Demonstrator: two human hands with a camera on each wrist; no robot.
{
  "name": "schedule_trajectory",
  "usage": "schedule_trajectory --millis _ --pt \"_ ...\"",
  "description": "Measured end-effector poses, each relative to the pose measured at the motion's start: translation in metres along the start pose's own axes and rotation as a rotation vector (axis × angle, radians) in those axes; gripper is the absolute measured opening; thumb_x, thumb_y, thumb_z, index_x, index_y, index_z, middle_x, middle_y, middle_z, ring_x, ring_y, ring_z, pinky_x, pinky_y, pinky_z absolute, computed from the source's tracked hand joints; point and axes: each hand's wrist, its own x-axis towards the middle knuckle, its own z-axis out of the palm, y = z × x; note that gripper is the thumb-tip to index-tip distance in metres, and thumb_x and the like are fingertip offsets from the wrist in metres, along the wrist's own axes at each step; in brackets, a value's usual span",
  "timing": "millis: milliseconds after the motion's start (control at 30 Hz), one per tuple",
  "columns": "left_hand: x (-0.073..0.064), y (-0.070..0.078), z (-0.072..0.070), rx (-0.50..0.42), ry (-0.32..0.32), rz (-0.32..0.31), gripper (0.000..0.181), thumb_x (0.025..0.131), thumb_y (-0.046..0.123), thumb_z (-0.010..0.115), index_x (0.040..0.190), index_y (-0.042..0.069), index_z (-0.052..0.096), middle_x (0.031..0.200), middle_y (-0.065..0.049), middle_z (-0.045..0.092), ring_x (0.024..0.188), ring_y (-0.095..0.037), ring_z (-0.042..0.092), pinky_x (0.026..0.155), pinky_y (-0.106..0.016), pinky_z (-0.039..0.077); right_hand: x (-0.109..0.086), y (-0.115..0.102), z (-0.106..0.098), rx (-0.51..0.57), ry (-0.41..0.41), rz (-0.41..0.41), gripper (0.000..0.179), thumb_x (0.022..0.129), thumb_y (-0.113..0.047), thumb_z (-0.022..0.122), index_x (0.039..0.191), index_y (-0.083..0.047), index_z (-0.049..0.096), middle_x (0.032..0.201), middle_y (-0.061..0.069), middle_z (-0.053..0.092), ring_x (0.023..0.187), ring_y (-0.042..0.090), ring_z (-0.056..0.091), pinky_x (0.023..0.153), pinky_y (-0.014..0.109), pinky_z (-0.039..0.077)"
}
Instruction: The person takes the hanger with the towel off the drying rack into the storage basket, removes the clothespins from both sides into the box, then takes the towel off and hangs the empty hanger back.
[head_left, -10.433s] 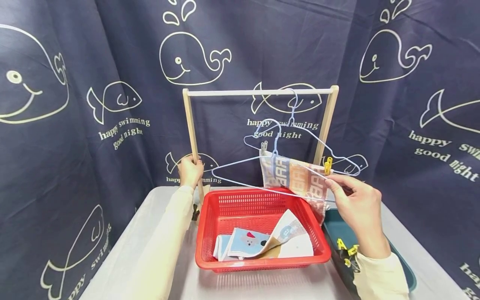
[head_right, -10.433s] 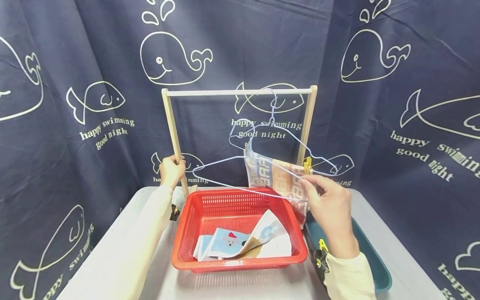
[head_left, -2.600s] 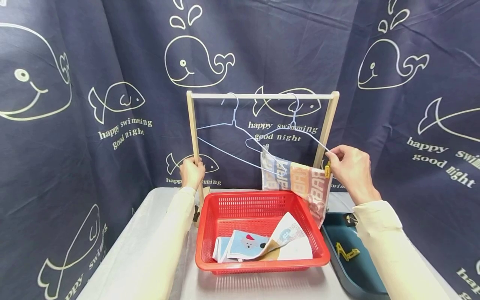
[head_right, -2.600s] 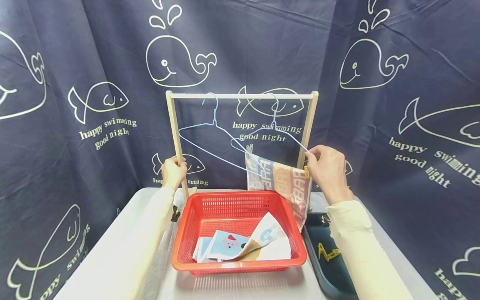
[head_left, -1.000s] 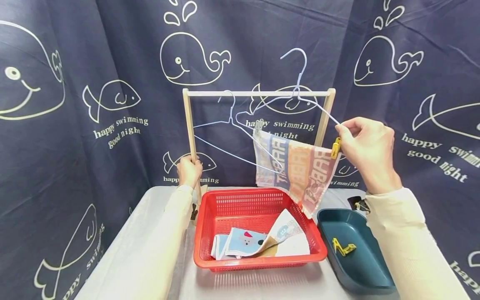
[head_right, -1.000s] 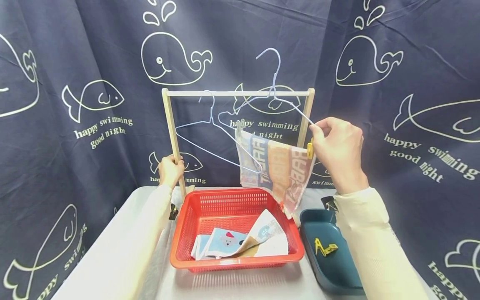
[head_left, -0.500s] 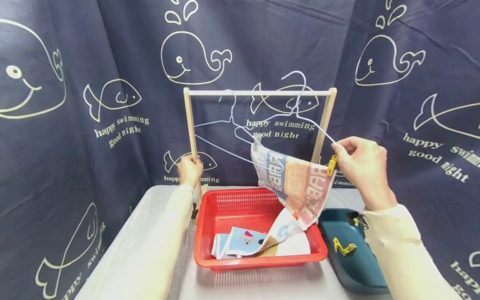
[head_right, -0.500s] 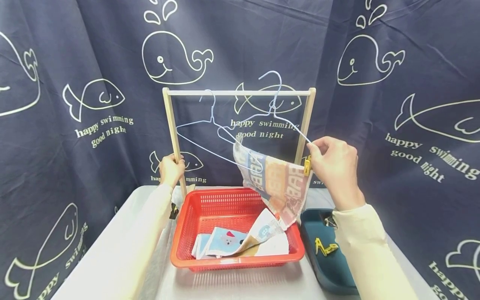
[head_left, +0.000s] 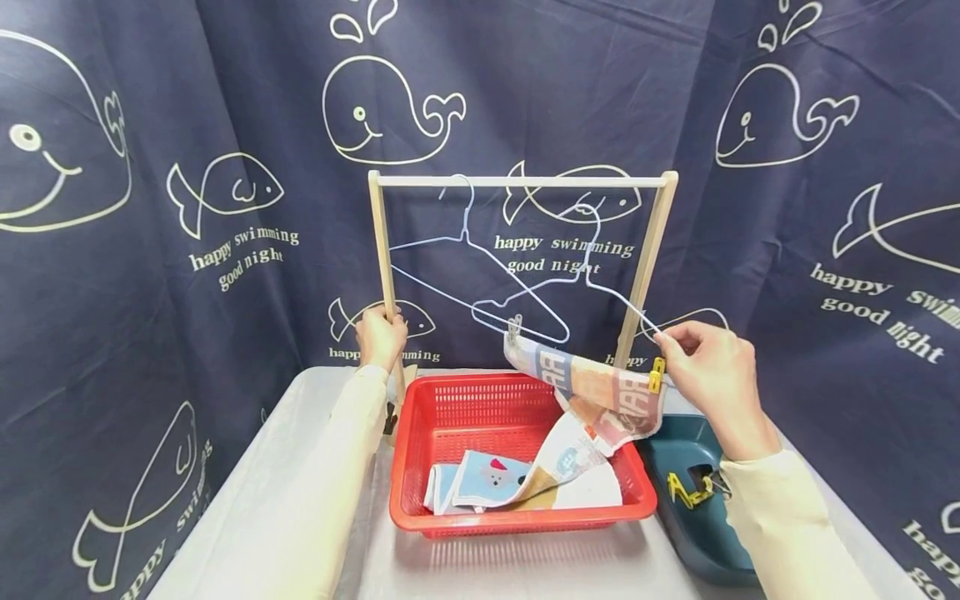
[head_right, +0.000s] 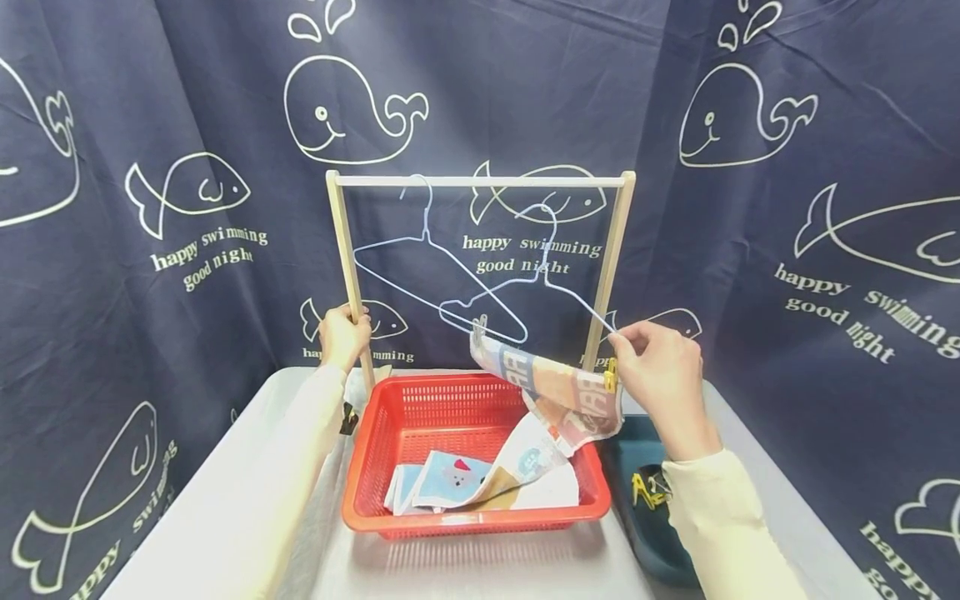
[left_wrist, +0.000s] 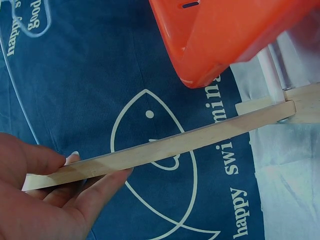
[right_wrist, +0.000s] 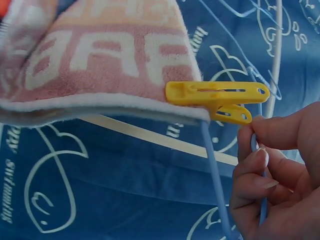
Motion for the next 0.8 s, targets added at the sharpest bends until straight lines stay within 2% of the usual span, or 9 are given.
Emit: schedule_trajectory --millis 167,467,800 --pt "0.0 0.002 -0.001 0.002 0.002 -0.005 0.021 0.096 0.011 0.061 0.11 0.006 0.076 0.102 -0.018 0.077 0.095 -0.041 0.071 0.088 -0.052 0.055 -0.016 0.012 0.01 -0.003 -0.035 0.02 0.023 0.097 -0.028 0.069 0.099 -0.006 0.077 0.077 0.009 0.073 0.072 0.028 0.061 0.064 0.039 0.042" --pt "-0.001 0.003 0.0 0.0 0.008 -0.009 0.02 0.095 0.01 0.062 0.108 0.006 0.076 0.101 -0.018 0.077 0.094 -0.04 0.071 0.087 -0.051 0.055 -0.045 0.031 0.022 -0.009 -0.038 -0.009 0.014 0.093 -0.022 0.074 0.092 -0.008 0.078 0.07 0.003 0.07 0.066 0.022 0.057 0.062 0.037 0.043" --pt "-0.001 0.003 -0.001 0.004 0.003 -0.009 0.021 0.096 0.01 0.061 0.109 0.005 0.076 0.101 -0.018 0.076 0.097 -0.041 0.07 0.09 -0.051 0.054 -0.065 0.043 0.023 -0.003 -0.039 -0.028 0.008 0.088 -0.017 0.077 0.087 -0.009 0.078 0.068 -0.001 0.069 0.064 0.017 0.057 0.06 0.034 0.044"
